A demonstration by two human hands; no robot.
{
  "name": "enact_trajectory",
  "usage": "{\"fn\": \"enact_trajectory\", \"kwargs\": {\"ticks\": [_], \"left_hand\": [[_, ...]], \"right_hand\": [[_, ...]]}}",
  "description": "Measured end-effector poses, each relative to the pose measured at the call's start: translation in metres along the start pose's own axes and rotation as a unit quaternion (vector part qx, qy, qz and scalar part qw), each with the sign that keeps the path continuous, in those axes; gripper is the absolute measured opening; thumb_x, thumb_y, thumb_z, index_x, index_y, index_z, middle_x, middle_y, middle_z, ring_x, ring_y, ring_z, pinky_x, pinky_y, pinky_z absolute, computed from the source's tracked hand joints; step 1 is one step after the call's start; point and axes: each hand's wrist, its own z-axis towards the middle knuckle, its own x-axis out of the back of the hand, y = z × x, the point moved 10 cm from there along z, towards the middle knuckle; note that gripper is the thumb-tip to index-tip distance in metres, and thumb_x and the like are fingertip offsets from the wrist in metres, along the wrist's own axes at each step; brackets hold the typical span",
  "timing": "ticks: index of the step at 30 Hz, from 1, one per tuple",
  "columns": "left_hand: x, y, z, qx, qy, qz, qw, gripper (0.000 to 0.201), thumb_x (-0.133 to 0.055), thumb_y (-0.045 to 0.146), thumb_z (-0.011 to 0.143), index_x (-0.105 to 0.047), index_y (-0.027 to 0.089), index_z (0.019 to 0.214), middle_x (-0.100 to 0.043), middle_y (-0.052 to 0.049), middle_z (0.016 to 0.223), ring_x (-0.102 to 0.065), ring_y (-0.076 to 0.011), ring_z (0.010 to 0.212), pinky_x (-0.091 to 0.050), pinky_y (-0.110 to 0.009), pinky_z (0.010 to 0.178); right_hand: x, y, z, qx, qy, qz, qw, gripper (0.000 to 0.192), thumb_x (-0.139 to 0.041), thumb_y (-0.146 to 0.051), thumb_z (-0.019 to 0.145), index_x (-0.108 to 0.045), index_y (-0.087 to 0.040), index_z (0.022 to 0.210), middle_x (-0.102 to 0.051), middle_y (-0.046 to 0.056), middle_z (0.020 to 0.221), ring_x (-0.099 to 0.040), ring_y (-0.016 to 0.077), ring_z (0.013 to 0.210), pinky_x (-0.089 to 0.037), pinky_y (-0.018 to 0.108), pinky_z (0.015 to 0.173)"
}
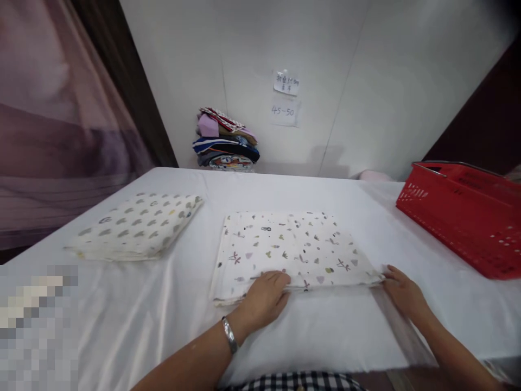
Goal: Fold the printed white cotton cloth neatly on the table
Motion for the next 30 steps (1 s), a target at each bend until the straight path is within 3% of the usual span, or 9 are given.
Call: {"fn": "enact_trajectory", "kwargs": {"ticks": [3,6,10,13,16,19,22,26,30], "left_hand": [[0.008,-0.013,-0.001,0.06,0.008,-0.069,0.996,0.028,-0.047,0.027,0.089,-0.052,0.021,0.115,-0.068,-0.006,0.099,-0.063,-0.0204,0.087,-0.051,-0.036,0.077],[0.034,-0.042,-0.005,0.129,0.087,-0.091,0.984,0.026,-0.045,0.035,0.09,-0.058,0.022,0.109,-0.069,-0.004,0.099,-0.064,-0.0187,0.088,-0.051,-0.035,0.08],[0.089,-0.1,-0.035,0.26,0.237,0.033,0.936,0.026,-0.048,0.033,0.087,-0.06,0.018,0.105,-0.064,-0.01,0.114,-0.056,-0.0245,0.112,-0.044,-0.043,0.098],[0.103,-0.138,-0.064,0.386,0.222,0.088,0.891,0.036,-0.051,0.033,0.083,-0.057,0.013,0.113,-0.061,-0.015,0.12,-0.056,-0.0285,0.114,-0.045,-0.044,0.095],[0.095,-0.157,-0.08,0.466,0.16,0.052,0.869,0.05,-0.048,0.041,0.084,-0.05,0.011,0.124,-0.062,-0.017,0.118,-0.061,-0.0291,0.105,-0.049,-0.043,0.087],[0.09,-0.161,-0.084,0.497,0.134,0.016,0.857,0.059,-0.049,0.046,0.082,-0.046,0.01,0.128,-0.065,-0.016,0.112,-0.063,-0.0297,0.101,-0.048,-0.042,0.086],[0.083,-0.167,-0.086,0.524,0.123,-0.073,0.84,0.057,-0.054,0.05,0.077,-0.054,0.01,0.118,-0.067,-0.017,0.107,-0.064,-0.0297,0.099,-0.051,-0.04,0.082],[0.067,-0.162,-0.079,0.508,0.102,-0.3,0.801,0.045,-0.052,0.053,0.079,-0.061,0.015,0.103,-0.07,-0.013,0.1,-0.067,-0.0268,0.09,-0.055,-0.039,0.074],[0.083,-0.138,-0.046,0.451,0.109,-0.377,0.802,0.039,-0.046,0.048,0.084,-0.059,0.019,0.106,-0.071,-0.01,0.095,-0.068,-0.0245,0.084,-0.055,-0.038,0.071]], "right_hand": [[0.008,-0.037,-0.004,0.072,0.039,0.02,0.996,0.042,-0.046,-0.042,0.075,-0.065,-0.021,0.106,-0.05,0.015,0.136,-0.051,0.0318,0.12,-0.051,0.044,0.081],[0.003,-0.11,-0.017,0.216,0.042,0.04,0.975,0.042,-0.043,-0.043,0.083,-0.058,-0.022,0.117,-0.046,0.012,0.14,-0.036,0.0292,0.133,-0.044,0.047,0.098],[-0.034,-0.199,-0.033,0.329,-0.037,0.04,0.943,0.044,-0.04,-0.044,0.089,-0.052,-0.023,0.126,-0.041,0.007,0.144,-0.026,0.0269,0.138,-0.03,0.05,0.11],[-0.075,-0.239,-0.037,0.353,-0.115,0.009,0.929,0.049,-0.036,-0.045,0.091,-0.047,-0.021,0.133,-0.032,0.007,0.149,-0.019,0.0265,0.141,-0.024,0.05,0.113],[-0.118,-0.251,-0.04,0.342,-0.202,-0.034,0.917,0.055,-0.034,-0.047,0.092,-0.043,-0.019,0.138,-0.03,0.01,0.15,-0.02,0.0282,0.141,-0.02,0.052,0.112],[-0.141,-0.249,-0.042,0.337,-0.236,-0.056,0.91,0.056,-0.031,-0.048,0.092,-0.041,-0.021,0.14,-0.029,0.008,0.151,-0.021,0.027,0.14,-0.019,0.051,0.112],[-0.142,-0.246,-0.042,0.34,-0.228,-0.052,0.911,0.056,-0.029,-0.049,0.093,-0.039,-0.021,0.141,-0.027,0.007,0.152,-0.02,0.0259,0.141,-0.017,0.049,0.113],[-0.136,-0.246,-0.042,0.338,-0.226,-0.034,0.913,0.055,-0.032,-0.047,0.093,-0.04,-0.021,0.141,-0.027,0.008,0.151,-0.02,0.0262,0.141,-0.016,0.05,0.112],[-0.135,-0.247,-0.042,0.327,-0.237,0.025,0.914,0.053,-0.039,-0.045,0.091,-0.043,-0.021,0.139,-0.031,0.009,0.15,-0.022,0.026,0.14,-0.015,0.052,0.113]]}}
